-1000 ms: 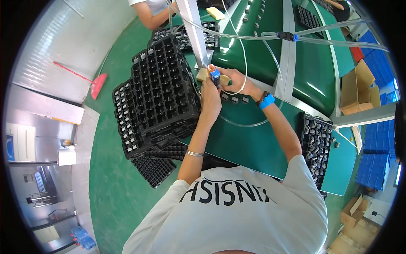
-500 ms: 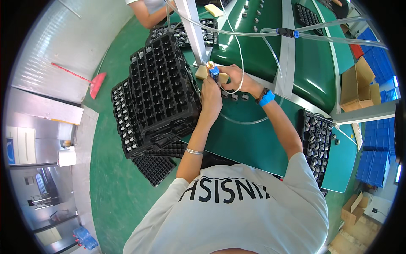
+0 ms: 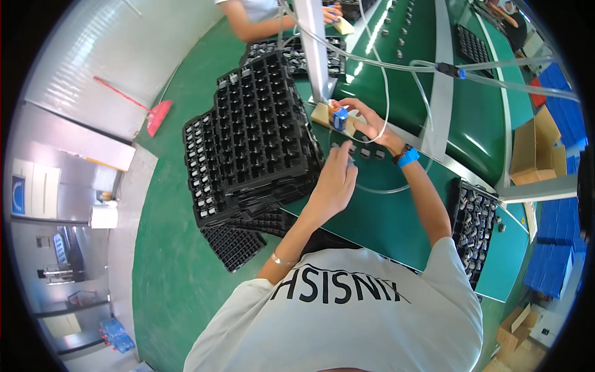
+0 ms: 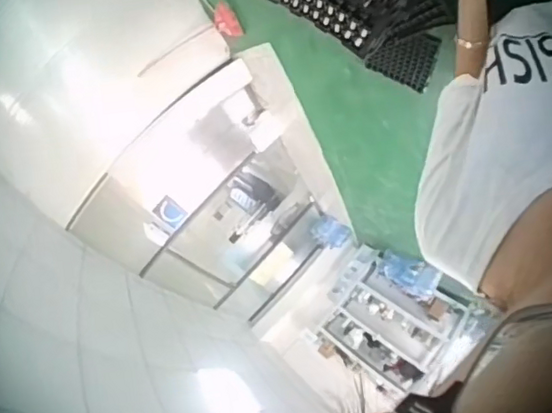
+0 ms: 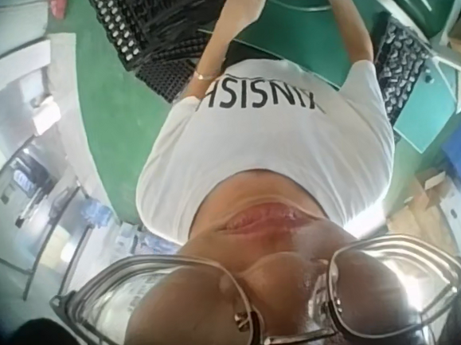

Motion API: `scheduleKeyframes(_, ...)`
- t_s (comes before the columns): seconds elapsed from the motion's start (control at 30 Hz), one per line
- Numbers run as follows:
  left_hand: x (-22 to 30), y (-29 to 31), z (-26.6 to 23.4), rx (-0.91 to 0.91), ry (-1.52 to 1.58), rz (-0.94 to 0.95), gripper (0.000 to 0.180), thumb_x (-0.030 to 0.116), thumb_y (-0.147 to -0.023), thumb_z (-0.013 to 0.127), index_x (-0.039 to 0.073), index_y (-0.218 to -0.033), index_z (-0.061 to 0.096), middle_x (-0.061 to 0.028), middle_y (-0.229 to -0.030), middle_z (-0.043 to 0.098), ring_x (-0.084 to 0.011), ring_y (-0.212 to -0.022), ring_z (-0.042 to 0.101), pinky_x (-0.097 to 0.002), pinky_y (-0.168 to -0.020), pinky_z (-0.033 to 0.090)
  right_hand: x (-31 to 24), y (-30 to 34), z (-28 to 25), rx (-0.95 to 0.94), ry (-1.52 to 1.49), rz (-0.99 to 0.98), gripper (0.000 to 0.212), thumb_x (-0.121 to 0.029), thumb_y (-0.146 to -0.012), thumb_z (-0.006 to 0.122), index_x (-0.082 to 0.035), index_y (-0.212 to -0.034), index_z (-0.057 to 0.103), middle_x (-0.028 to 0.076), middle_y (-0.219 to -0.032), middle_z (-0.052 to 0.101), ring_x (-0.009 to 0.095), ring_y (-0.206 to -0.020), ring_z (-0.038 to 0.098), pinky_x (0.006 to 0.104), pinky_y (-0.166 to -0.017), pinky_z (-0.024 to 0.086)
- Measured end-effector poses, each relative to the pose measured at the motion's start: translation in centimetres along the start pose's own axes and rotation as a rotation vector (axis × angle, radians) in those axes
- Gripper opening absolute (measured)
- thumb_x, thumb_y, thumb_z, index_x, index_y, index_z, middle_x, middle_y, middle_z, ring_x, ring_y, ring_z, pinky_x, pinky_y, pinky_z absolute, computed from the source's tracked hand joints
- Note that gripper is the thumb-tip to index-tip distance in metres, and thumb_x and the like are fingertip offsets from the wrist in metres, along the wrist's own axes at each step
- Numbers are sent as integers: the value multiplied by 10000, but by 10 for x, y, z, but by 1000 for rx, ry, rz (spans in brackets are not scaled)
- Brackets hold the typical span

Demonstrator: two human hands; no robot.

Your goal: Assembling or testing small electronic components into a tray using a hand-held pneumatic tool.

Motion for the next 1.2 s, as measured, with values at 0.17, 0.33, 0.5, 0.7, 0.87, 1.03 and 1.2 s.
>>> scheduleKeyframes(0.17, 15, 22, -42, -157, 419, -95, 320, -20, -850, 431, -8, -1170, 447, -103, -986, 471, -164, -903, 514, -262, -822, 422, -11, -11, 11, 163, 202, -147, 583, -235, -689, 715, -14, -1163, 457, 163, -1113, 471, 276, -1019, 489, 332, -855, 396)
scheduleKeyframes(0.33, 1, 30, -105, -6, 587, -220, 255, -64, -739, 632, -21, -985, 585, -57, -950, 577, -122, -873, 583, -224, -784, 478, -13, -23, 10, 259, 318, -19, 425, -231, -734, 679, 20, -1032, 509, 185, -955, 548, 308, -851, 551, 328, -767, 440)
scheduleKeyframes(0.5, -12, 38, -140, 96, 564, -215, 241, -75, -734, 610, -39, -972, 611, -87, -980, 604, -129, -872, 590, -235, -803, 471, 53, -42, -73, 603, 237, 130, 312, -249, -775, 617, -19, -971, 542, 139, -783, 591, 218, -740, 616, 314, -657, 474)
scheduleKeyframes(0.7, -14, 32, -135, 242, 665, -200, 243, -75, -735, 609, -33, -973, 589, -94, -965, 604, -136, -878, 590, -241, -805, 471, 102, -31, -149, 819, 686, 242, 332, -333, -811, 565, -53, -983, 517, 190, -862, 614, 373, -795, 591, 426, -641, 483)
scheduleKeyframes(0.87, -14, 24, -127, 249, 751, -128, 252, -91, -724, 613, -35, -967, 579, -97, -987, 573, -146, -874, 595, -240, -805, 478, 97, -28, -151, 795, 738, 319, 326, -326, -802, 577, -48, -967, 538, 199, -834, 609, 381, -777, 589, 430, -643, 473)
scheduleKeyframes(1.03, -3, 8, -111, 198, 798, -18, 220, -135, -704, 612, -62, -911, 603, -79, -925, 529, -162, -850, 601, -251, -799, 503, 28, -28, -88, 583, -253, 23, 247, -240, -794, 619, -14, -890, 595, 26, -758, 577, 117, -721, 543, 232, -662, 424)
scheduleKeyframes(1.2, 5, 1, -100, 171, 756, 54, 242, -131, -683, 642, -70, -915, 612, -87, -905, 526, -174, -827, 601, -260, -785, 522, -79, -1, 36, 201, -1278, 346, 355, -291, -825, 535, -36, -1065, 480, 89, -949, 554, 161, -867, 551, 265, -770, 436)
Point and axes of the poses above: each hand's wrist, its own y-axis away from the middle knuckle, its own z-axis out of the palm, x = y × z, the point moved 7 cm from there along -y, towards the middle knuckle
